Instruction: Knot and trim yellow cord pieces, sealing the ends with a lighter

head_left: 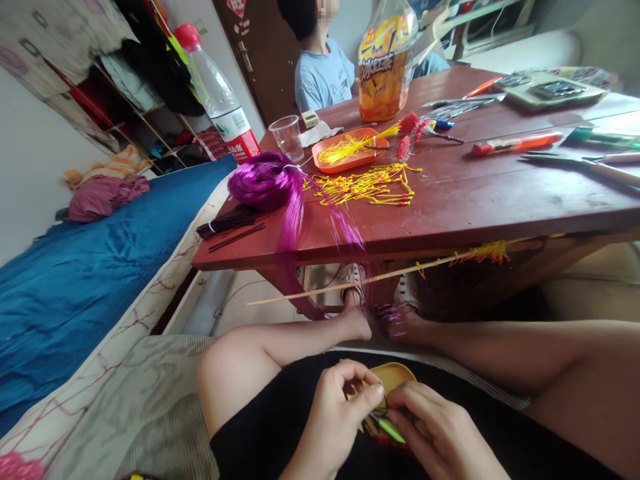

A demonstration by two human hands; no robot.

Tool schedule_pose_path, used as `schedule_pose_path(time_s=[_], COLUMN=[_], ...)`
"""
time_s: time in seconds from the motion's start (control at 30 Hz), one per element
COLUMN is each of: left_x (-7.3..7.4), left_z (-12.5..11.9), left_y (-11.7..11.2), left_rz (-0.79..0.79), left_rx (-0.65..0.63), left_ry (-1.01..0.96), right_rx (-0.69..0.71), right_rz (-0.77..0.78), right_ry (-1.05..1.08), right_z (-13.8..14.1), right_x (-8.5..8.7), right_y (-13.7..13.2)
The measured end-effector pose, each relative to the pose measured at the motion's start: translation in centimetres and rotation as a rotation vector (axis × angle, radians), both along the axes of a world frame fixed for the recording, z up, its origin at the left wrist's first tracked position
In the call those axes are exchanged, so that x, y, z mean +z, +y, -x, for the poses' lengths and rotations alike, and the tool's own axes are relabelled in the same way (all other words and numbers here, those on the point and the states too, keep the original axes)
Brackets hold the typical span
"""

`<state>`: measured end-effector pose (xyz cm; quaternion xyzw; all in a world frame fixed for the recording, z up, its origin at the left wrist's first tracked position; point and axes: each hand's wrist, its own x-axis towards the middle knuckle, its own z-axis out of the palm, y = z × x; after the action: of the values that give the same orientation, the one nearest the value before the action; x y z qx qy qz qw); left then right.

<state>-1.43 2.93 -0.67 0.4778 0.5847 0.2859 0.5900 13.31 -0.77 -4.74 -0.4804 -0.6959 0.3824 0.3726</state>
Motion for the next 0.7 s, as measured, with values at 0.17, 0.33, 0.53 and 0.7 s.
schedule_pose_path(time_s=[0.17,0.33,0.53,0.7], left_x=[0.0,0.2,0.1,0.4], left_z=[-0.7,-1.2,-1.2,-1.2], left_y=[-0.2,-0.8,-1.1,-1.1], left_rz=[-0.001,0.035,0.202,0.337], left_rx=[0.086,0.176,0.294,0.336], left_ry=[-0.069,-0.218,-0.421,-0.523], right_rx=[-0.053,-0.169,-0.233,-0.228], right_rz=[-0.146,-0.489,-0.603,-0.665], right_ry=[-0.041,-0.214,-0.232,-0.235], right_z=[0.2,0.1,0.3,0.1], right_x=[-0.1,1.6,2.6,2.4], right_y=[0.2,1.4,2.0,1.8])
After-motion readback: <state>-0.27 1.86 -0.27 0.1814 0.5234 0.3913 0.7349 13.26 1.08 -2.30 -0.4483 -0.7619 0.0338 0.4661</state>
